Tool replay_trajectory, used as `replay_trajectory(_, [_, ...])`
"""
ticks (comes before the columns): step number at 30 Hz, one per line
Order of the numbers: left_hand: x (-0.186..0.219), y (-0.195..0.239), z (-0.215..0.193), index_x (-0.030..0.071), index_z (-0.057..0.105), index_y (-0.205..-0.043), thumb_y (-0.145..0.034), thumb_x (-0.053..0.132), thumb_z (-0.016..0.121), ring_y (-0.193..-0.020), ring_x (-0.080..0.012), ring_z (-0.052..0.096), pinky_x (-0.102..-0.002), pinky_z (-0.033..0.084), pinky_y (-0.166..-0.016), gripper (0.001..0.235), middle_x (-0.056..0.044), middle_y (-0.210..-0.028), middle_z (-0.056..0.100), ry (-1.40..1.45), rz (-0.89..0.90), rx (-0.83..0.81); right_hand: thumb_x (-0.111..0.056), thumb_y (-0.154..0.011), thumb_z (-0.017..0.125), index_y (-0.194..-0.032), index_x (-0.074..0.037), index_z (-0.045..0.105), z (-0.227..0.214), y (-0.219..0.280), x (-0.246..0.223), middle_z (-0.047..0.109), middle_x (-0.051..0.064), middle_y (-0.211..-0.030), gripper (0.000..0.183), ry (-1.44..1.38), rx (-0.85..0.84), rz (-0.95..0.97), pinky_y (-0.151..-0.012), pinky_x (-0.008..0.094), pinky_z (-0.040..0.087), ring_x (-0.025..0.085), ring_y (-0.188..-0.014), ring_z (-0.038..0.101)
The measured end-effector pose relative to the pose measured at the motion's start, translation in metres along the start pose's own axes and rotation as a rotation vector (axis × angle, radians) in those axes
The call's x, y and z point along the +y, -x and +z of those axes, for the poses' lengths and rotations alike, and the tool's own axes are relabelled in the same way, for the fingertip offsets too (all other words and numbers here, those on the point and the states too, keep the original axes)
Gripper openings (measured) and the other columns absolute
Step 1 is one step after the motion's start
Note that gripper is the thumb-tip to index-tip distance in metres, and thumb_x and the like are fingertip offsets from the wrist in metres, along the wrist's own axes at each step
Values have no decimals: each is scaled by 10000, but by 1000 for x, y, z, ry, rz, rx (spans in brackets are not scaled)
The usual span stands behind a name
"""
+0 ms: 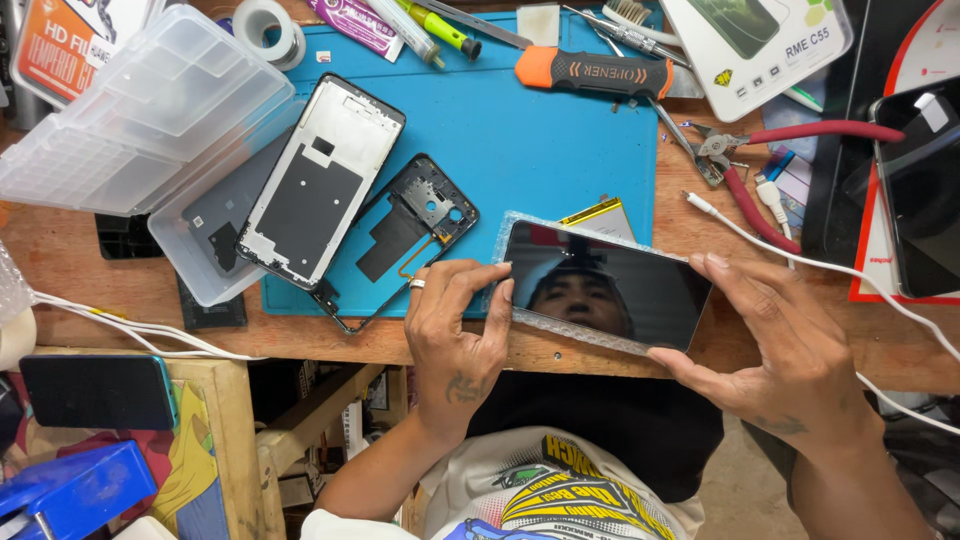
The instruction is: The person removes a protective film from a new smartphone screen and then handles a disassembled phone, aligning and connecting internal ribbon cables. The person works at a cluttered repair bench with multiple phone parts and tools visible.
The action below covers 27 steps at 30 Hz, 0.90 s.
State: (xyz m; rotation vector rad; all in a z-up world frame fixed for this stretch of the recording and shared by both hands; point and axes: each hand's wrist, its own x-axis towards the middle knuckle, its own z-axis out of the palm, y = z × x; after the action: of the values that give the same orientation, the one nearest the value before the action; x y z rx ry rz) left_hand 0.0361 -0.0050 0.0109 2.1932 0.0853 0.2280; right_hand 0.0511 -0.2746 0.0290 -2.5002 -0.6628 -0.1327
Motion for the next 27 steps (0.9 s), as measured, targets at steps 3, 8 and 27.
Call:
replay_trajectory(3, [0,1,0,69,723,-1038,-901,62,757,-901,-262,626,-408,465,-920,141,-93,-962,668,-7,-4,-2,-289,-602,951,-1364,40,508,1,1,1,703,185,-1213,941,-12,-6,10,-932,402,576,333,-1107,684])
replay_trajectory(8, [0,1,1,68,729,-1041,-896,64,761,-920,-258,618,-384,484,-839,149,-93,-976,663,-15,-25,-6,-288,-614,951,-1372,34,505,3,4,3,695,188,-1230,936,-50,5,4,-962,414,577,335,-1136,679])
replay_trajectory(27, [-1,3,2,72,728,-1050,-897,59,764,-927,-249,609,-379,487,-840,158,-86,-986,655,-18,-15,3,-282,-630,955,-1352,43,518,1,2,-1,691,194,-1239,905,-33,2,-8,-986,424,575,345,-1153,672])
